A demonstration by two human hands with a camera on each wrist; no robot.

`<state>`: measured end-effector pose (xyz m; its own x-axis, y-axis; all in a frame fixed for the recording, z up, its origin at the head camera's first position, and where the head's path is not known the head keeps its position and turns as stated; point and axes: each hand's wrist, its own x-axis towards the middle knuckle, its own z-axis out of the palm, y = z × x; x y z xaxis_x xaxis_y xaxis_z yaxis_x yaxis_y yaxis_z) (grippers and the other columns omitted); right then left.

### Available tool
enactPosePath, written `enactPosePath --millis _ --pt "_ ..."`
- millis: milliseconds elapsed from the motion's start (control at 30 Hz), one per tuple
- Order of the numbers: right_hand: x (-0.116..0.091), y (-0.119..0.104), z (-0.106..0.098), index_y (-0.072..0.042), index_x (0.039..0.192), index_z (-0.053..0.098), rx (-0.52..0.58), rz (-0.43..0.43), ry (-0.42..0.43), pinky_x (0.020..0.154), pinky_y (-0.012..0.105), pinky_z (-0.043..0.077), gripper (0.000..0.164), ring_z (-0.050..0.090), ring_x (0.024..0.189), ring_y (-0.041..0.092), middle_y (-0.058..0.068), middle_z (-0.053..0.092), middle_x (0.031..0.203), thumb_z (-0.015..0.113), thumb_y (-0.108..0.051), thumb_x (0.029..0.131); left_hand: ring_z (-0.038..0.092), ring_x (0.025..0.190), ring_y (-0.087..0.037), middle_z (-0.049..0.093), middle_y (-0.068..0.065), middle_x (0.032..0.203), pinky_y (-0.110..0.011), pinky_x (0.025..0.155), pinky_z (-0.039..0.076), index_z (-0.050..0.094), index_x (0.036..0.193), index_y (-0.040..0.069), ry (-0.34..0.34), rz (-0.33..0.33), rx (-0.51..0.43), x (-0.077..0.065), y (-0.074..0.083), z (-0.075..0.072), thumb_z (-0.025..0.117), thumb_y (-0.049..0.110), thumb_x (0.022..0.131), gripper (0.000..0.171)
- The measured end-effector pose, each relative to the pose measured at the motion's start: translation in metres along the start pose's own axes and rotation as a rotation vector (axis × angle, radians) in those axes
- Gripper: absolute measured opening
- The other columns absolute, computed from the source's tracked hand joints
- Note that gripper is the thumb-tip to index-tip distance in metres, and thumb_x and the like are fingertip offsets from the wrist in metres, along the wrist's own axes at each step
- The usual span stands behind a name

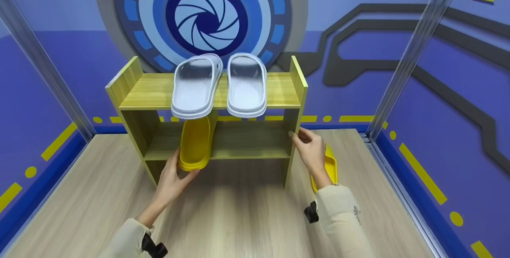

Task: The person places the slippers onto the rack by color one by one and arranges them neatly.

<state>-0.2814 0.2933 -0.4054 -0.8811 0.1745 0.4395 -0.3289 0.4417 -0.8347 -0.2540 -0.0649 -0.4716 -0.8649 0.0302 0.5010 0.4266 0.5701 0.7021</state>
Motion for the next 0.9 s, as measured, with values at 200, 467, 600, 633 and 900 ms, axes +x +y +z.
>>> enactPosePath --millis 200,467,600,633,900 --pt "-0.007 -0.019 0.001 0.005 0.109 0.059 -0.011 0.022 -0.005 0.068 0.014 0.044 0.035 0.057 0.078 0.012 0.019 0.061 0.097 0.059 -0.019 0.085 0.049 0.103 -0.028 0.035 -0.015 0.132 -0.044 0.085 0.039 0.028 0.135 0.003 0.034 -0.032 0.052 0.003 0.004 -0.015 0.067 0.04 0.075 0.081" --pt "-0.004 -0.015 0.0 0.006 0.11 0.058 -0.01 0.028 -0.001 0.068 0.014 0.045 0.035 0.057 0.077 0.008 0.02 0.06 0.098 0.059 -0.019 0.085 0.053 0.079 -0.022 0.049 -0.011 0.112 -0.035 0.067 0.045 0.049 0.117 0.001 0.299 0.115 0.037 0.02 0.009 -0.053 0.068 0.025 0.076 0.051" --pt "0.001 0.001 0.0 0.003 0.111 0.059 -0.014 0.036 -0.004 0.069 0.015 0.045 0.038 0.057 0.078 0.009 0.018 0.061 0.099 0.061 -0.023 0.084 0.046 0.077 -0.022 0.048 -0.012 0.093 -0.031 0.067 0.037 0.052 0.098 -0.001 0.459 0.193 -0.018 0.031 0.008 -0.074 0.067 0.013 0.076 0.031" --pt "0.002 0.005 0.0 0.002 0.11 0.06 -0.012 0.041 -0.003 0.069 0.016 0.045 0.038 0.057 0.078 0.009 0.016 0.061 0.099 0.061 -0.025 0.083 0.044 0.077 -0.023 0.047 -0.013 0.09 -0.031 0.067 0.035 0.051 0.095 -0.002 0.503 0.201 -0.031 0.034 0.007 -0.079 0.067 0.011 0.076 0.029" --pt "0.005 0.016 0.001 0.0 0.109 0.061 -0.024 0.025 0.011 0.068 0.017 0.046 0.042 0.058 0.078 0.011 0.014 0.062 0.096 0.061 -0.032 0.082 0.037 0.103 -0.026 0.038 -0.015 0.115 -0.036 0.087 0.03 0.039 0.118 -0.002 0.574 -0.006 -0.022 0.053 -0.004 -0.108 0.07 0.016 0.074 0.057"
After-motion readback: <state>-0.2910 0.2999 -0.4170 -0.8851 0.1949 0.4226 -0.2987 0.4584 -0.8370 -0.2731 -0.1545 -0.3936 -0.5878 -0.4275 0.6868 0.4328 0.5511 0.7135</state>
